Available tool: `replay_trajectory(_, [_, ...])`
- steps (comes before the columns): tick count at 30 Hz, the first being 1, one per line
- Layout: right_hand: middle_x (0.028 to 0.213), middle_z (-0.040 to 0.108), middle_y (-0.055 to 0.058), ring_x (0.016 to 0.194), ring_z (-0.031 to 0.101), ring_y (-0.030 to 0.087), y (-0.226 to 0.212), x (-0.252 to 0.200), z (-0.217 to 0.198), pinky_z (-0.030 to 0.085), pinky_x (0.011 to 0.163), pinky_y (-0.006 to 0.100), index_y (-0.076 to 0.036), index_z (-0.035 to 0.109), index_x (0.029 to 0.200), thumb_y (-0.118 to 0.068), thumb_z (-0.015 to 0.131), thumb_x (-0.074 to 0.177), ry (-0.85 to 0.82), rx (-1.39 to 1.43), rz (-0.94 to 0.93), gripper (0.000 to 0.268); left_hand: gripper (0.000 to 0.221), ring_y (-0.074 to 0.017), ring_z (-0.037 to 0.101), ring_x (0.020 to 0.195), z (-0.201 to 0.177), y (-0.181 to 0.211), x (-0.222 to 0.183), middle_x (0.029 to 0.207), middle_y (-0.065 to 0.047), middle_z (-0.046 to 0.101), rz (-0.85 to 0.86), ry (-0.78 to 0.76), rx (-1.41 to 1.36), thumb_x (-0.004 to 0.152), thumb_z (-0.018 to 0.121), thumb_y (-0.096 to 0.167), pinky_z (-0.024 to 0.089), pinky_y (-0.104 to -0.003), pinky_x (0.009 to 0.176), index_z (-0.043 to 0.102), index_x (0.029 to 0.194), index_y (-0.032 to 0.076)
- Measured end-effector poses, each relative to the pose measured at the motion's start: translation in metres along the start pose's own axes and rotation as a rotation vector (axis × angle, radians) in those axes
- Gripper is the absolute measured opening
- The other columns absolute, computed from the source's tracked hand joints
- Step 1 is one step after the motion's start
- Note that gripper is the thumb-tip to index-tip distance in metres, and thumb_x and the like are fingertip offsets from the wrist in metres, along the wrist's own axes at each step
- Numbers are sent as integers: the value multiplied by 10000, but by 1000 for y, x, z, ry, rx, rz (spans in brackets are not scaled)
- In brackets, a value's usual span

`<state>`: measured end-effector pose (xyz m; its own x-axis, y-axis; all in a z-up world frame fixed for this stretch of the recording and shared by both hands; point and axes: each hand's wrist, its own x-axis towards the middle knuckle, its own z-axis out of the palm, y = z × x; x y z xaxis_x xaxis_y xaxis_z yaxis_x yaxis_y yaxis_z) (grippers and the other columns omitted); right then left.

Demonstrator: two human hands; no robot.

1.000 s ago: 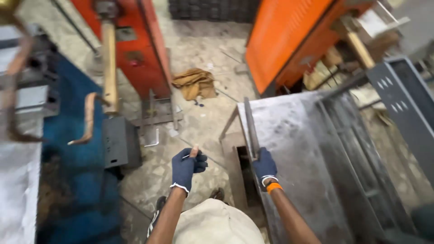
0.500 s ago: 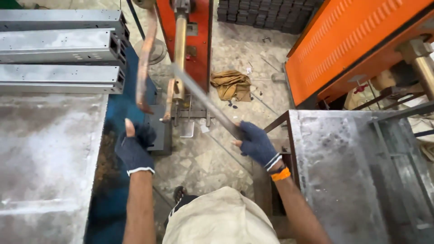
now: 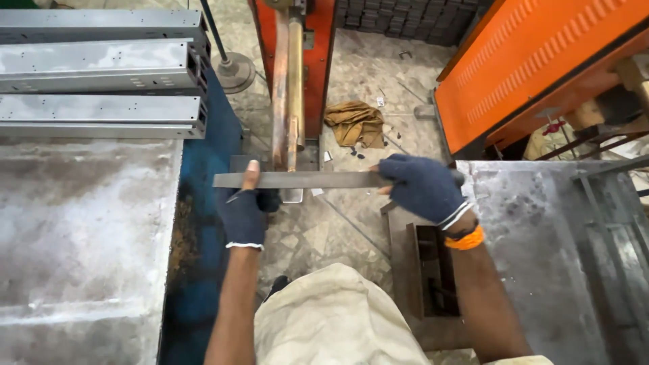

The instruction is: Spot welding metal components together and using a file to smooth edges in a factory environment.

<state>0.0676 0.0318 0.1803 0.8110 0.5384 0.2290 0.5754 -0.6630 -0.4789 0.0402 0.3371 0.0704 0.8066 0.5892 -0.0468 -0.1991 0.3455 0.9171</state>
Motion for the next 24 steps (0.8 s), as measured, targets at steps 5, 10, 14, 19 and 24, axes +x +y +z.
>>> replay_trajectory(5, [945,740,65,819,714,299,-9,11,18,539,667,407,-161,760,1039,-191,788,767,65,-80,18,275,220,-99,535,497,-5,-1,11,689,26,599,-132,49,-44,888,816,213,420,-294,431,635,815,112])
replay_trajectory(10, [1029,751,60,855,716,283,-53,19,82,552,724,415,-177,757,1056,-137,742,765,153,-67,-50,294,317,-120,507,422,-59,10,44,573,11,536,-203,265,119,884,810,305,412,-310,392,579,757,129])
replay_trajectory(14, [1015,753,69,882,712,295,-56,14,90,554,721,420,-167,767,1088,-137,762,757,121,46,-91,332,198,-88,542,545,-67,13,49,709,47,627,-65,309,-57,870,846,216,435,-289,510,682,836,110])
replay_trajectory(19, [910,752,70,815,725,267,-27,-1,38,558,729,391,-166,781,997,-119,772,823,28,8,128,180,300,-146,446,493,-26,15,11,644,3,523,-191,165,16,901,842,225,323,-336,442,598,782,96])
replay_trajectory(24, [905,723,125,821,684,335,-32,13,29,521,709,428,-89,766,1009,-132,780,739,147,27,-19,274,181,-65,560,652,-26,1,20,809,50,650,-12,29,121,946,837,211,441,-276,557,726,907,74])
